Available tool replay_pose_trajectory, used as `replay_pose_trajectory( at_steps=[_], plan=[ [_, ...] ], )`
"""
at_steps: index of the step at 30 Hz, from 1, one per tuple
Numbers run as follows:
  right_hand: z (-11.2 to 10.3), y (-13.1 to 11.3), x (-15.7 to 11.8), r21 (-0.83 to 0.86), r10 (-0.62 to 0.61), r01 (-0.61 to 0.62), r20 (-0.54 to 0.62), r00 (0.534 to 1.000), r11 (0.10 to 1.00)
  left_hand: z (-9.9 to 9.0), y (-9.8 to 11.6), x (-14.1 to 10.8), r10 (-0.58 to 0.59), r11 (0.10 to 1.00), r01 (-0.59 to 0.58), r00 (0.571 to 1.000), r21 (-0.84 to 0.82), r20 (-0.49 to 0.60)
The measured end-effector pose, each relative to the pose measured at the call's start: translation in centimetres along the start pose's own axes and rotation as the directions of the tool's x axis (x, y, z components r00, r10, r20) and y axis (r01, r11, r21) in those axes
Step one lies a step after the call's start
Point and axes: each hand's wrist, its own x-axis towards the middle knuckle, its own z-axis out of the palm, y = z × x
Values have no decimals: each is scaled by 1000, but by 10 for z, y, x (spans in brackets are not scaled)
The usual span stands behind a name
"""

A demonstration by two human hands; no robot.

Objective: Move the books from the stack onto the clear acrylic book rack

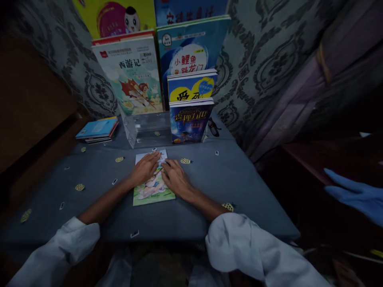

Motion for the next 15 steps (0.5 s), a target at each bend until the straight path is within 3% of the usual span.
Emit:
replay_pose_trajectory(
  at_steps=[6, 15],
  plan=[
    [-2, 0, 1, 33, -7, 7, -13, 1000, 999, 7, -1, 19, 122, 992, -121, 992, -43, 28],
    [-3, 8, 6, 161, 45, -40, -29, 999, 986, 8, -1, 21, 134, 990, -135, 991, -52, -10]
  ],
)
